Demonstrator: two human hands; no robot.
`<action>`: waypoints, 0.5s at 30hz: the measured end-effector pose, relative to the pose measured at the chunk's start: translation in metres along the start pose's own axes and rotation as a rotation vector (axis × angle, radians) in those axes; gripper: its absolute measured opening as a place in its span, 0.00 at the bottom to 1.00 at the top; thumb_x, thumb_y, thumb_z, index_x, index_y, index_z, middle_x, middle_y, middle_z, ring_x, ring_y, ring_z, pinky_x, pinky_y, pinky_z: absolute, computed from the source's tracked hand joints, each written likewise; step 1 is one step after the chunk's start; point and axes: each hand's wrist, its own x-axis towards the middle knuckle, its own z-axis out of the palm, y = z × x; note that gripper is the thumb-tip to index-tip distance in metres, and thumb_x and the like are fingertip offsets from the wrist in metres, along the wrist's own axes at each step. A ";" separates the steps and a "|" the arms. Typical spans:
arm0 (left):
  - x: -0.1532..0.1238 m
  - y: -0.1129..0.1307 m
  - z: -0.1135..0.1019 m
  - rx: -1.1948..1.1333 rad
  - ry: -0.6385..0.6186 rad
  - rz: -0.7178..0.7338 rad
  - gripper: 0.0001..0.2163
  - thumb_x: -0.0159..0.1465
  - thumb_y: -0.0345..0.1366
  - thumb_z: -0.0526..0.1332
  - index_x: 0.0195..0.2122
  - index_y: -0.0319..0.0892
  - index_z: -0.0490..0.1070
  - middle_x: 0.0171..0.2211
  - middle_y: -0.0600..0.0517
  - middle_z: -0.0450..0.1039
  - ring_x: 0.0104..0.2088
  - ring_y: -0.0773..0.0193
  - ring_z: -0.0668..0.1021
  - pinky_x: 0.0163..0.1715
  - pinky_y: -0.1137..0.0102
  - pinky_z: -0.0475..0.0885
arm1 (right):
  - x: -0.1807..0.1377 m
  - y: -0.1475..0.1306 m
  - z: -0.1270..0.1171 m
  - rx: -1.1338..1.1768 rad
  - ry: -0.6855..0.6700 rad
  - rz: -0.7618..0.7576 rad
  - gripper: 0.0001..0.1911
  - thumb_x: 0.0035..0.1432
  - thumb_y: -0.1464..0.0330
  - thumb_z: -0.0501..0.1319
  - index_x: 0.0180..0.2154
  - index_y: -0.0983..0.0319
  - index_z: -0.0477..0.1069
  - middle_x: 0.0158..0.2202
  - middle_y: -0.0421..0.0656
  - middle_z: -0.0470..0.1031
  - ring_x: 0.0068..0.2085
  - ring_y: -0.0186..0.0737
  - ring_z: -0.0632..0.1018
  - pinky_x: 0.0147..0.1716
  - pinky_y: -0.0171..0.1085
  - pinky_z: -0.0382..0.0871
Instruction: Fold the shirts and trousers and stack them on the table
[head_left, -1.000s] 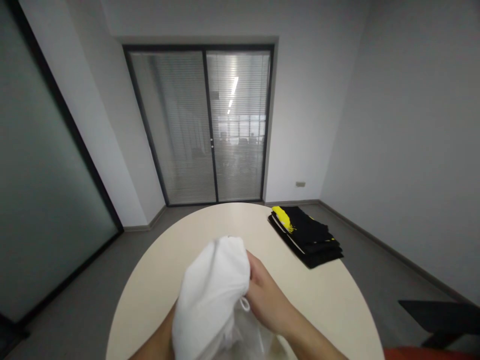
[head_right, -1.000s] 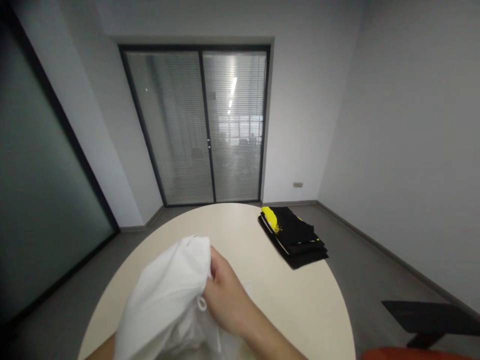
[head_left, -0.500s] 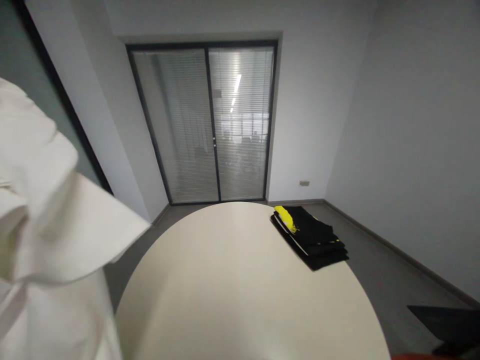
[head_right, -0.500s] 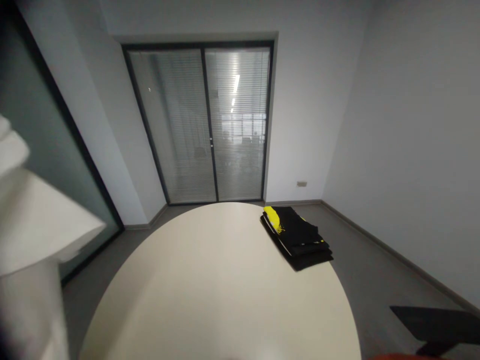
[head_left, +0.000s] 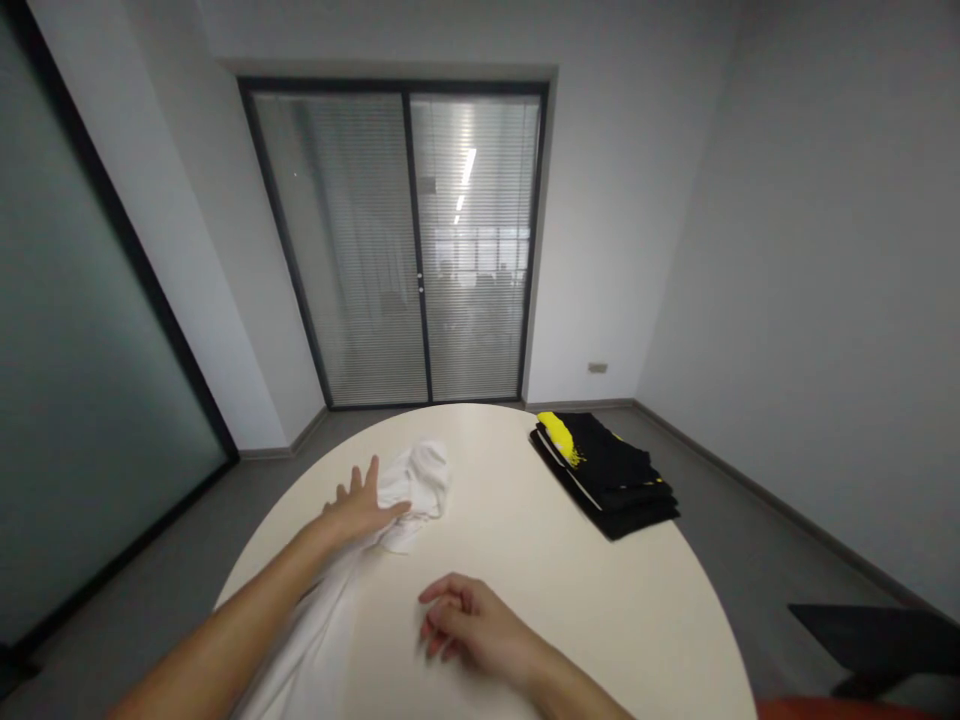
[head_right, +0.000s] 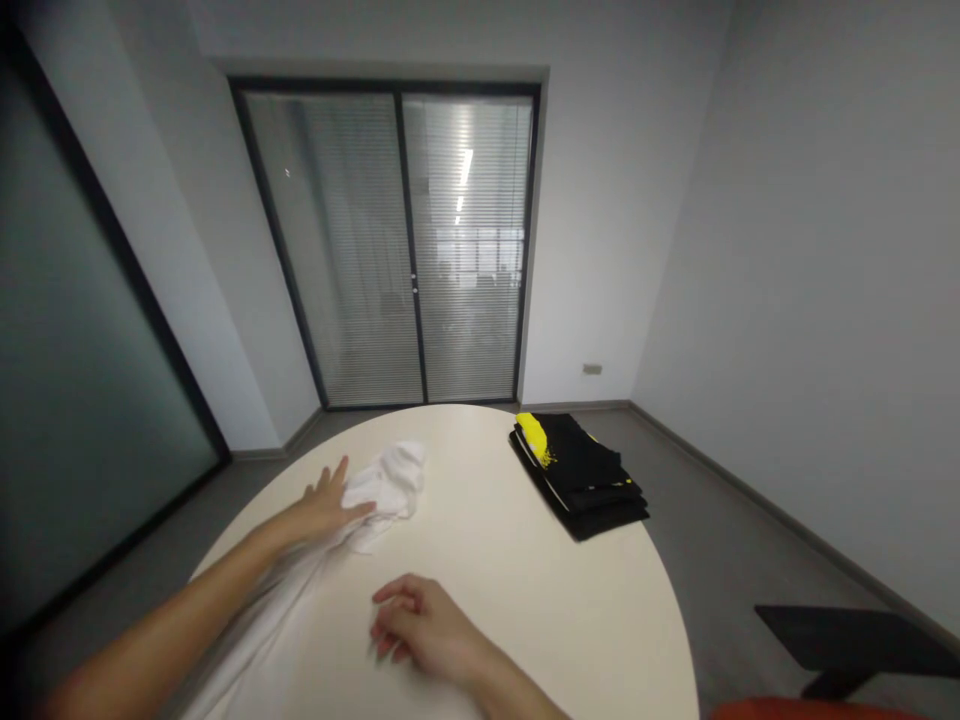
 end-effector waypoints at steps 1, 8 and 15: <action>-0.007 -0.002 0.020 0.054 -0.085 -0.050 0.50 0.55 0.61 0.61 0.72 0.43 0.44 0.69 0.28 0.47 0.64 0.22 0.59 0.54 0.37 0.59 | 0.002 -0.003 -0.004 -0.003 0.076 -0.010 0.30 0.46 0.50 0.70 0.43 0.64 0.70 0.30 0.41 0.77 0.25 0.33 0.75 0.26 0.33 0.61; -0.009 -0.026 0.085 0.235 0.164 0.062 0.29 0.70 0.47 0.50 0.71 0.48 0.49 0.67 0.35 0.56 0.59 0.37 0.69 0.51 0.47 0.67 | 0.000 -0.023 -0.006 0.005 0.166 -0.086 0.26 0.49 0.53 0.68 0.43 0.63 0.68 0.30 0.39 0.75 0.23 0.31 0.73 0.26 0.33 0.61; 0.031 -0.021 0.093 0.185 0.355 0.058 0.29 0.68 0.44 0.54 0.69 0.41 0.55 0.65 0.34 0.59 0.59 0.41 0.69 0.53 0.51 0.67 | -0.001 -0.024 -0.033 -0.335 0.408 -0.299 0.17 0.57 0.58 0.61 0.44 0.61 0.70 0.34 0.43 0.75 0.32 0.38 0.75 0.31 0.36 0.65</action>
